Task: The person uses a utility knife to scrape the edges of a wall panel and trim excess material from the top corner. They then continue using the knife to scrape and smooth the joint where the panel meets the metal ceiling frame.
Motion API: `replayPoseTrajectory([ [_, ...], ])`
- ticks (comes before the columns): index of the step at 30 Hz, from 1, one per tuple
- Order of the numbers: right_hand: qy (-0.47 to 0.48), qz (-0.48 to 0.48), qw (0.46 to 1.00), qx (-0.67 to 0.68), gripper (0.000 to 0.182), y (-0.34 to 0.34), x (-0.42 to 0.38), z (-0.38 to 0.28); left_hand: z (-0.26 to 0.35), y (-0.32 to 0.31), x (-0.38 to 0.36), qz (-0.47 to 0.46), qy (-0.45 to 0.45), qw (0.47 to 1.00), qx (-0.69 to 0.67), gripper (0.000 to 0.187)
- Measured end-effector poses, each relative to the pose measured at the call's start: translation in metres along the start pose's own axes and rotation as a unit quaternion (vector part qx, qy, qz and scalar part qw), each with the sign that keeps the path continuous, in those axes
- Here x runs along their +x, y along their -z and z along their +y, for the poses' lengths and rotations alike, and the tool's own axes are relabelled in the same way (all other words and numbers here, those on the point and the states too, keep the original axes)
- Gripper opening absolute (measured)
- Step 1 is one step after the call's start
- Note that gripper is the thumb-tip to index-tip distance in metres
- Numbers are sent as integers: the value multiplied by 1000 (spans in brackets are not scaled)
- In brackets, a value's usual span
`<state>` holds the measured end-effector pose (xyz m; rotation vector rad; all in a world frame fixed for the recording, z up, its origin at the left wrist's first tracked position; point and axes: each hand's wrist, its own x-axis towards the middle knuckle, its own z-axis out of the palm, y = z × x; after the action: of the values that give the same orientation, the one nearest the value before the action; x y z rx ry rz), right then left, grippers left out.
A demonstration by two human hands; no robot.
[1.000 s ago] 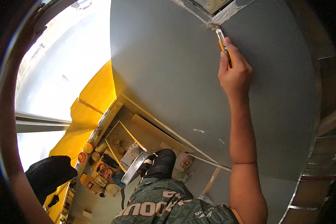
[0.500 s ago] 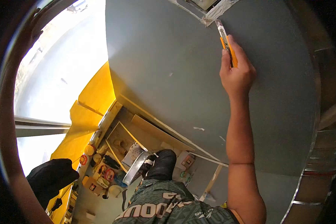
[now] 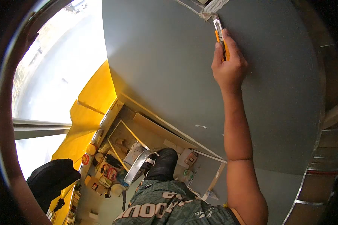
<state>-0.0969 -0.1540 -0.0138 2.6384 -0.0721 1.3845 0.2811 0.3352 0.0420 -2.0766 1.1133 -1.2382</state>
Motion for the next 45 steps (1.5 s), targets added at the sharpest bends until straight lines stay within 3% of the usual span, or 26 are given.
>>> replayPoseTrajectory([
  [18,20,-37,998,53,35,9,2,10,-1,-4,-3,8,-5,1000,11,85],
  [33,-4,-110,993,33,38,29,17,15,-3,-1,8,-72,-15,996,55,91],
  [39,-27,-71,988,132,36,19,14,15,-10,-6,5,-35,-23,999,26,93],
  [41,-17,-74,990,116,36,22,13,16,-8,-11,4,-32,-32,997,61,91],
  [43,3,-81,992,100,36,27,15,15,-9,-11,6,-86,-10,994,64,89],
  [45,-4,-46,995,84,36,30,15,12,-9,-11,4,-56,-19,996,65,87],
])
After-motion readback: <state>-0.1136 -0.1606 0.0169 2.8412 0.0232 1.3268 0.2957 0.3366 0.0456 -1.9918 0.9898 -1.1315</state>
